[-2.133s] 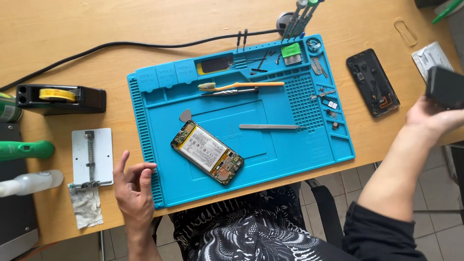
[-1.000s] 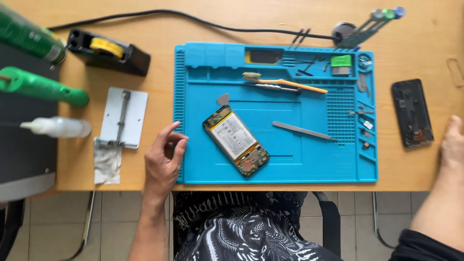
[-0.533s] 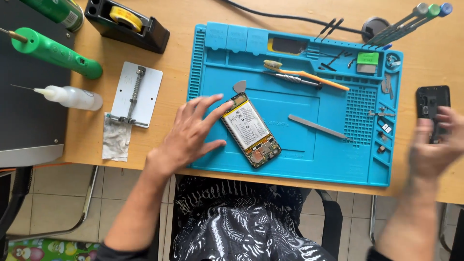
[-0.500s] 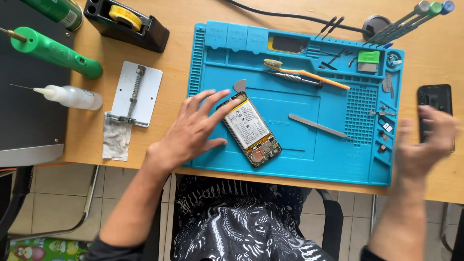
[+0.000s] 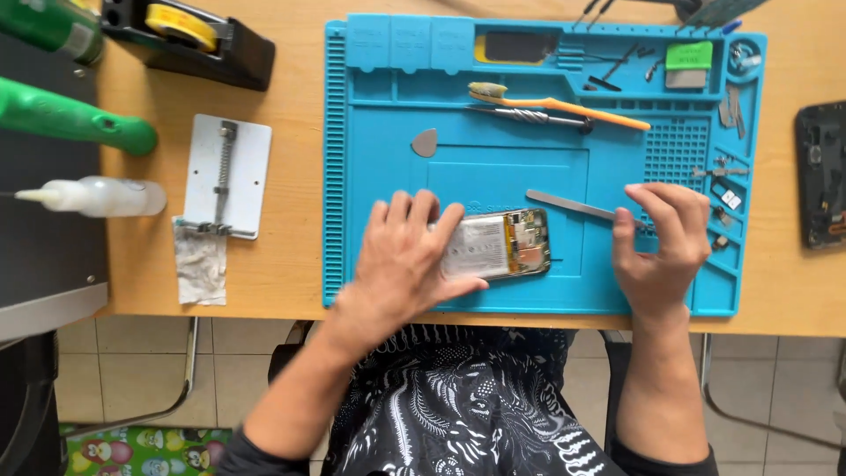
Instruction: The person disassembles a smartphone on a blue work mat, using tweezers and a metal spudger to remove the back cover and disconnect internal components. They handle the battery, motherboard, and small connectors, placing parts on the mat while working.
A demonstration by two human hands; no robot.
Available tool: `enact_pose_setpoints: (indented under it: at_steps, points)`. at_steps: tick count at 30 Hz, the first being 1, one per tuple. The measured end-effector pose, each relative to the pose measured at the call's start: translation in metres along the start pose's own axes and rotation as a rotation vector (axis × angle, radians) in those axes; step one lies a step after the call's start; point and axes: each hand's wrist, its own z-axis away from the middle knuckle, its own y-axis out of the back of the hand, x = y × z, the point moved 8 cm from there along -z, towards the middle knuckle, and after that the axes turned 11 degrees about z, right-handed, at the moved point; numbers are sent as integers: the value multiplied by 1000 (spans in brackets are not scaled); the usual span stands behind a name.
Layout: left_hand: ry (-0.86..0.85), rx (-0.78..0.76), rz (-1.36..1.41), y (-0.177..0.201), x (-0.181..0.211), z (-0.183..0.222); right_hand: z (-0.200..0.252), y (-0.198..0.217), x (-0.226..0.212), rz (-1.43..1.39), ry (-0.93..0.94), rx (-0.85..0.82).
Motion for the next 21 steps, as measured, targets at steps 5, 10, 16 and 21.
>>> enact_pose_setpoints:
  at_steps: [5, 10, 16, 21]
  points:
    - [126, 125, 185, -5, 7, 22, 2, -3, -27, 5, 68, -91]
    - [-7, 162, 134, -3, 14, 21, 27, -9, -62, -91, 119, -259]
    - [-55, 123, 30, 4, 24, 18, 43, -15, -72, -69, 91, -288]
    - [-72, 97, -64, 0, 31, 17, 42, -15, -67, -133, 20, -276]
